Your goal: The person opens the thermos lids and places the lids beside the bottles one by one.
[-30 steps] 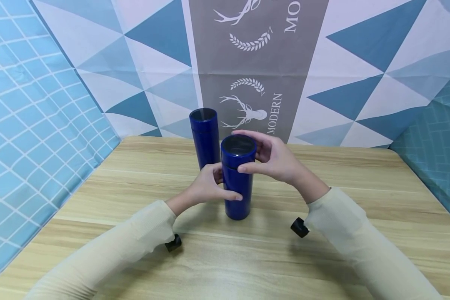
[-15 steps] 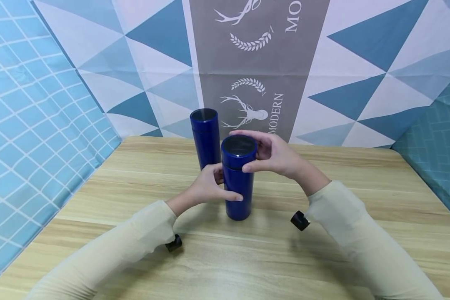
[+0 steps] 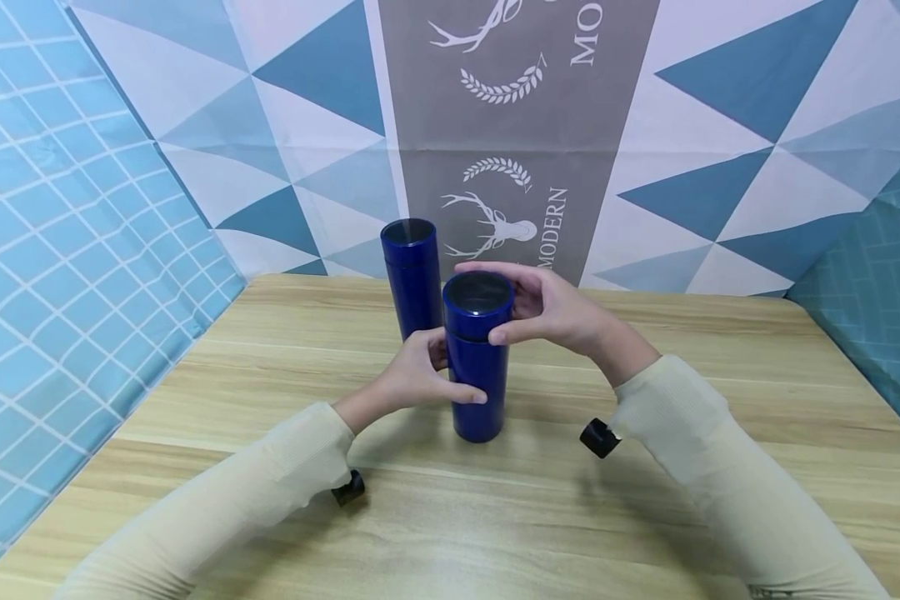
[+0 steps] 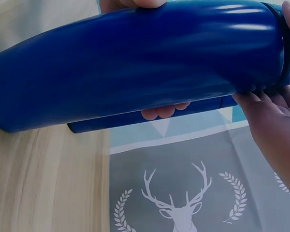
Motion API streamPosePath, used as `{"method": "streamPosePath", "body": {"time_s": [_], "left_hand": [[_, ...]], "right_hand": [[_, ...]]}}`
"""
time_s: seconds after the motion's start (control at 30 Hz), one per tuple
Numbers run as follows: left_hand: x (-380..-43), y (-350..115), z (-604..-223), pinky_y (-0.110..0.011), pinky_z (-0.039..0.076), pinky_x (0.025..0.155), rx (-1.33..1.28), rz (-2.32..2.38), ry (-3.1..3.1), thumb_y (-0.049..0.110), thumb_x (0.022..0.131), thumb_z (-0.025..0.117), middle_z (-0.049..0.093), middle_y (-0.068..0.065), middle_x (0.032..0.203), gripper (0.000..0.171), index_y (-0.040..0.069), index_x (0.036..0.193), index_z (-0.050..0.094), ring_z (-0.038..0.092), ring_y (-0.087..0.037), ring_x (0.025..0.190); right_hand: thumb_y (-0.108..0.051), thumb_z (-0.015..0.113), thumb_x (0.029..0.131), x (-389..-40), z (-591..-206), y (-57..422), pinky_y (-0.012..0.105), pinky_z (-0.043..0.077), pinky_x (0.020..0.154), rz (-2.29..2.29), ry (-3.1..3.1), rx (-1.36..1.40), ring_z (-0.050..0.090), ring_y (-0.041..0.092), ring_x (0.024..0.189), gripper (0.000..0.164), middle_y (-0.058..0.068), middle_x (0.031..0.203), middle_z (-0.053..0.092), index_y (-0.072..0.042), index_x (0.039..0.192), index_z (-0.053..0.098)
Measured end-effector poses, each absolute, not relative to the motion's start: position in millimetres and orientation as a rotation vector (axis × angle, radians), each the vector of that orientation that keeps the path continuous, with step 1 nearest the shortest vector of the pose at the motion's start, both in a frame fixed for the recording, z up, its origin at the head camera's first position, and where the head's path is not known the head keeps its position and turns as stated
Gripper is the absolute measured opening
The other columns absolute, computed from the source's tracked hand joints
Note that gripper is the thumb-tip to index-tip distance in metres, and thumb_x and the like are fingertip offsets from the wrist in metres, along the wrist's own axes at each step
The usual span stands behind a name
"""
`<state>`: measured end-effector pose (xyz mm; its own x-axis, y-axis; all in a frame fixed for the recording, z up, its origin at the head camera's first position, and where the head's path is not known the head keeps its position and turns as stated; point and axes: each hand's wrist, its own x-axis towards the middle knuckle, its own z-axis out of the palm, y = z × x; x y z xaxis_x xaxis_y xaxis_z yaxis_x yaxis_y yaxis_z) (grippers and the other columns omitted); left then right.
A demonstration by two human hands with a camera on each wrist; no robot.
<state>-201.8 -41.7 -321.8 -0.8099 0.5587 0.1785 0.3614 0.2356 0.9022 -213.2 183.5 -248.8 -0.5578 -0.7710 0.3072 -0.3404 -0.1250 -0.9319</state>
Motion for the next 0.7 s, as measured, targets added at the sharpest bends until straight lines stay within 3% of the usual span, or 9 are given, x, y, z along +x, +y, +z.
{"method": "streamPosePath", "body": {"time_s": [0.13, 0.37, 0.6, 0.7], "left_hand": [[-202, -42, -322, -0.025, 0.054, 0.092, 0.870, 1.610, 2.324, 0.014, 0.068, 0.086, 0.070, -0.007, 0.115, 0.059, 0.011, 0.121, 0.062, 0.069, -0.012, 0.101], [-201, -42, -322, -0.024, 0.055, 0.091, 0.886, 1.619, 2.330, 0.014, 0.067, 0.086, 0.071, -0.007, 0.115, 0.059, 0.011, 0.121, 0.062, 0.069, -0.012, 0.100], [-201, -42, -323, -0.023, 0.054, 0.092, 0.883, 1.631, 2.325, 0.014, 0.067, 0.086, 0.070, -0.007, 0.115, 0.059, 0.011, 0.121, 0.062, 0.069, -0.012, 0.101], [-202, -42, -323, -0.023, 0.054, 0.092, 0.888, 1.630, 2.319, 0.013, 0.068, 0.086, 0.070, -0.007, 0.116, 0.060, 0.011, 0.122, 0.061, 0.069, -0.012, 0.102]], "right_hand": [[0.003, 0.067, 0.085, -209, -250, 183, 0.024, 0.046, 0.105, -1.705, 1.845, -1.235, 0.053, 0.012, 0.130, 0.075, -0.001, 0.148, 0.046, -0.006, 0.150, 0.030], [0.001, 0.074, 0.079, -187, -253, 176, 0.017, 0.043, 0.106, -1.776, 2.093, -1.121, 0.050, 0.018, 0.132, 0.085, 0.023, 0.149, 0.038, -0.002, 0.150, 0.026], [0.004, 0.077, 0.075, -161, -255, 160, 0.012, 0.045, 0.100, -2.011, 2.354, -0.852, 0.058, 0.005, 0.119, 0.081, 0.011, 0.139, 0.051, -0.004, 0.145, 0.037], [0.007, 0.078, 0.073, -155, -260, 154, 0.013, 0.046, 0.100, -2.118, 2.375, -0.799, 0.059, 0.008, 0.119, 0.079, 0.016, 0.138, 0.052, 0.000, 0.142, 0.040]]}}
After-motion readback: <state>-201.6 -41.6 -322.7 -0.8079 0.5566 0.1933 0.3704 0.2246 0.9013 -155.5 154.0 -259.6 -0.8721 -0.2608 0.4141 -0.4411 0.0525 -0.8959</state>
